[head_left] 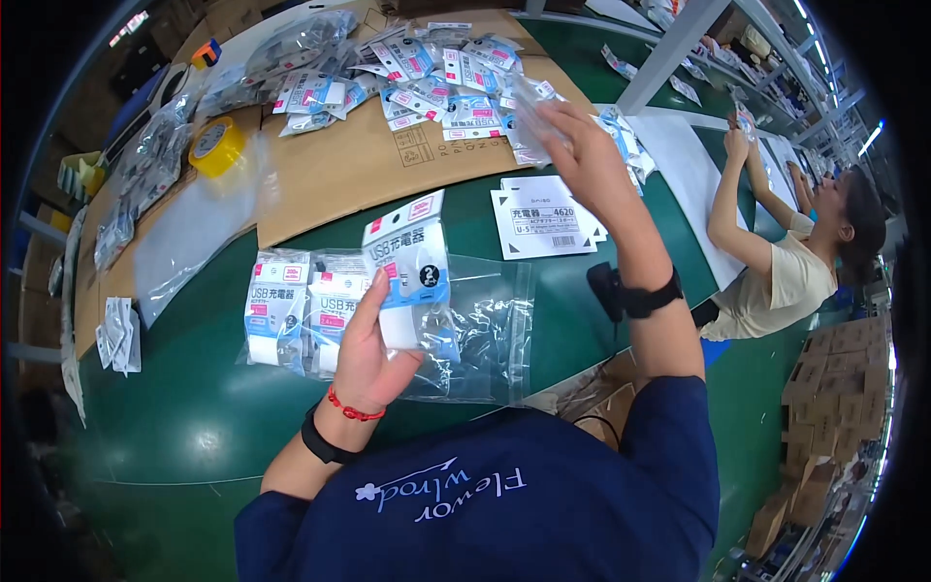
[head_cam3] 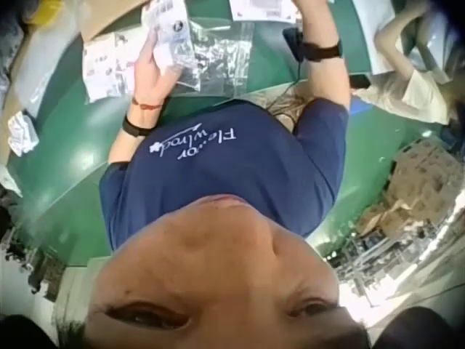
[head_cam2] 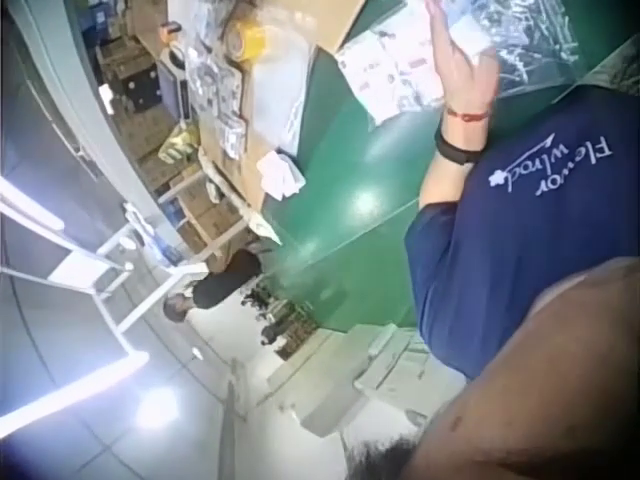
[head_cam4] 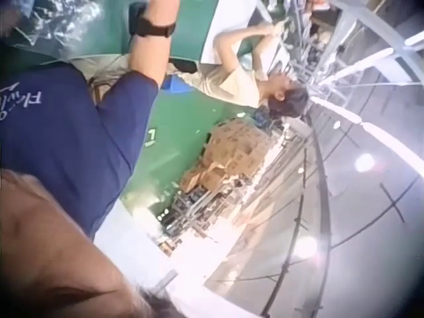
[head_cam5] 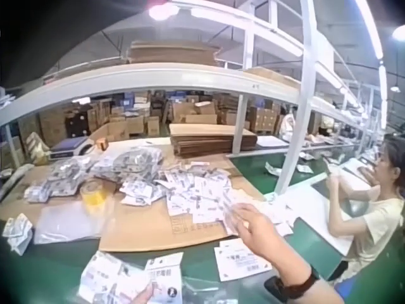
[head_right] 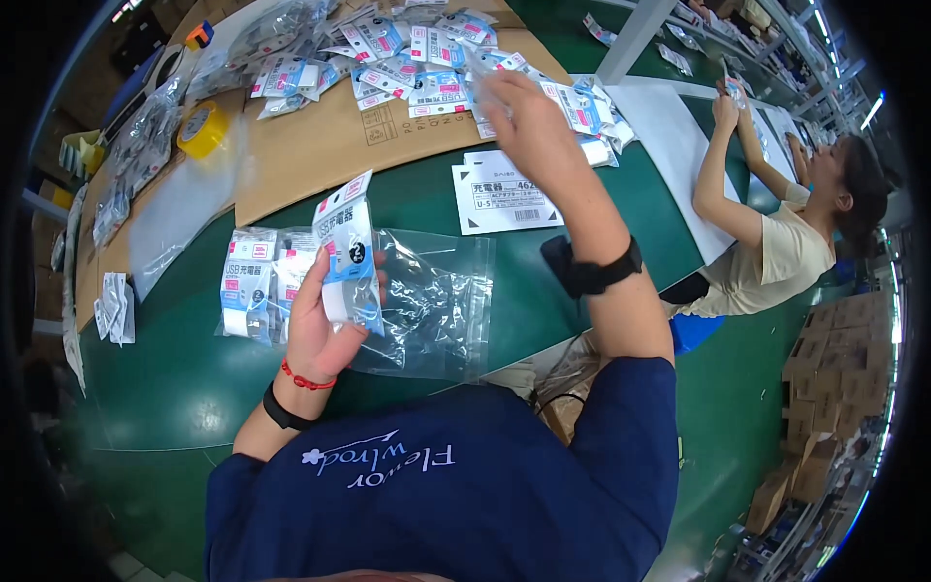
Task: The person packs chargers into a plastic bag, placing them in one by one before adding a label and setting the bag aside.
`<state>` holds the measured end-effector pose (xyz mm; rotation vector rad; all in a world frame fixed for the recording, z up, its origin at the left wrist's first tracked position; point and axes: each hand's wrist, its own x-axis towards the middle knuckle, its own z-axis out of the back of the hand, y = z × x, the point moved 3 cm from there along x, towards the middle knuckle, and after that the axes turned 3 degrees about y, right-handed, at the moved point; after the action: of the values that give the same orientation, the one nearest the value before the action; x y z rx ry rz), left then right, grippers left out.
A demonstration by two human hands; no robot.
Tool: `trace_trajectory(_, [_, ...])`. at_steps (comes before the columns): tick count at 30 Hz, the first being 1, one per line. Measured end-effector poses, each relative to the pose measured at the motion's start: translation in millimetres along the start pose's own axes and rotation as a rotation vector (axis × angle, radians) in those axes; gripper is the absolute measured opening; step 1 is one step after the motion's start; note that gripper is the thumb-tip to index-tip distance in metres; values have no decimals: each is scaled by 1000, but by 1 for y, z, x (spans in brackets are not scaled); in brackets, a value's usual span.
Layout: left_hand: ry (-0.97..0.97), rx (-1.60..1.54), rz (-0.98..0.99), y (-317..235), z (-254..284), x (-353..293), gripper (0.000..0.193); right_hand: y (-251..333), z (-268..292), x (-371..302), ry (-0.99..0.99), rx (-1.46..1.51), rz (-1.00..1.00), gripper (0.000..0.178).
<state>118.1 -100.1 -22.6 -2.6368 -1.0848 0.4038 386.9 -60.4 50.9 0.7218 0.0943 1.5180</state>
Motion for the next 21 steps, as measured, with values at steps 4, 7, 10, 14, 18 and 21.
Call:
trace_trajectory(4, [72, -47, 87, 3, -10, 1, 41, 61, -26, -33, 250, 830, 11, 36])
trace_trajectory(7, [21, -103, 19, -2, -5, 1, 42, 88, -37, -66, 331, 1013, 64, 37])
trace_trajectory(10, [9, -121, -170, -26, 9, -7, 42, 72, -48, -83, 544, 966, 271, 36])
trace_trajectory(14, [-66, 300, -250, -40, 10, -13, 37, 37, -52, -89, 659, 1107, -18, 44])
trace_trajectory(18, [-82, 789, -266, -27, 9, -8, 34, 66, -54, -90, 243, 1473, -107, 47])
trace_trajectory(21, [-8, 865, -281, -9, 2, -2, 34, 80, -76, -96, 182, 1351, -214, 52])
